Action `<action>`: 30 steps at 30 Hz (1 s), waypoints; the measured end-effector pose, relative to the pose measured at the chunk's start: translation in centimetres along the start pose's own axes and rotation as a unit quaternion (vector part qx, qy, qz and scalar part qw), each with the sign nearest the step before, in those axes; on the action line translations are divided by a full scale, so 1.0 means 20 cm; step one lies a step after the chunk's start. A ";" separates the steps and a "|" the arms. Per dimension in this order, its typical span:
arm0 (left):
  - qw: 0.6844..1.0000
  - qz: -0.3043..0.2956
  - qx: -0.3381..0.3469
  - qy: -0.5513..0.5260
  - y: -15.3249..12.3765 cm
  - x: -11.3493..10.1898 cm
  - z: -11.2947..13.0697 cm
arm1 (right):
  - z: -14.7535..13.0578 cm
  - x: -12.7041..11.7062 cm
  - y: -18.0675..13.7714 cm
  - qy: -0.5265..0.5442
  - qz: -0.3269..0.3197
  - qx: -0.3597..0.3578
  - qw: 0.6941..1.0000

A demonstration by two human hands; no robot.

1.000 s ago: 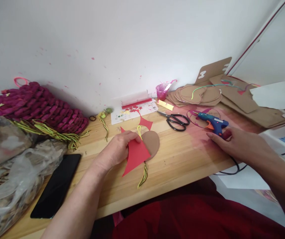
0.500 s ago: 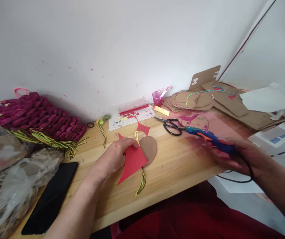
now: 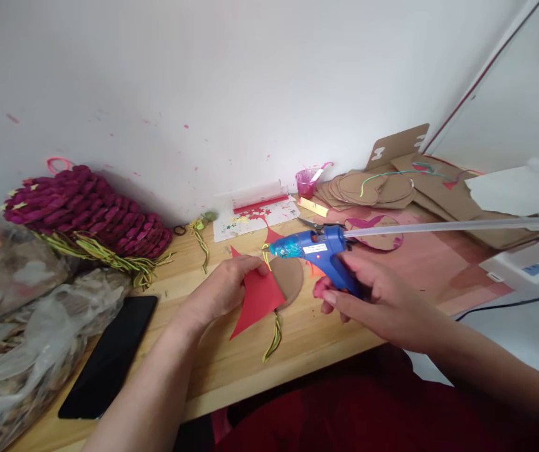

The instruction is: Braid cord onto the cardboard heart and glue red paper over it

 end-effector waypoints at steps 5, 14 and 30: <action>1.000 -0.001 -0.009 -0.006 0.00 0.00 -0.02 | 0.03 -0.01 0.05 0.043 -0.035 0.075 0.996; 0.999 -0.005 -0.030 -0.035 -0.01 -0.02 -0.04 | 0.09 -0.01 0.11 -0.153 0.014 0.063 0.986; 0.999 -0.010 -0.007 -0.035 0.00 -0.02 -0.03 | 0.08 0.01 0.26 -0.238 0.067 0.016 0.969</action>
Point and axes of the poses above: each hand's wrist, its own y-axis towards the middle knuckle, its own x-axis out of the palm, z = x × y, the point moved 3 cm from there along y, towards the middle knuckle, and after that the axes turned 11 degrees about x, right-handed, at the moved point
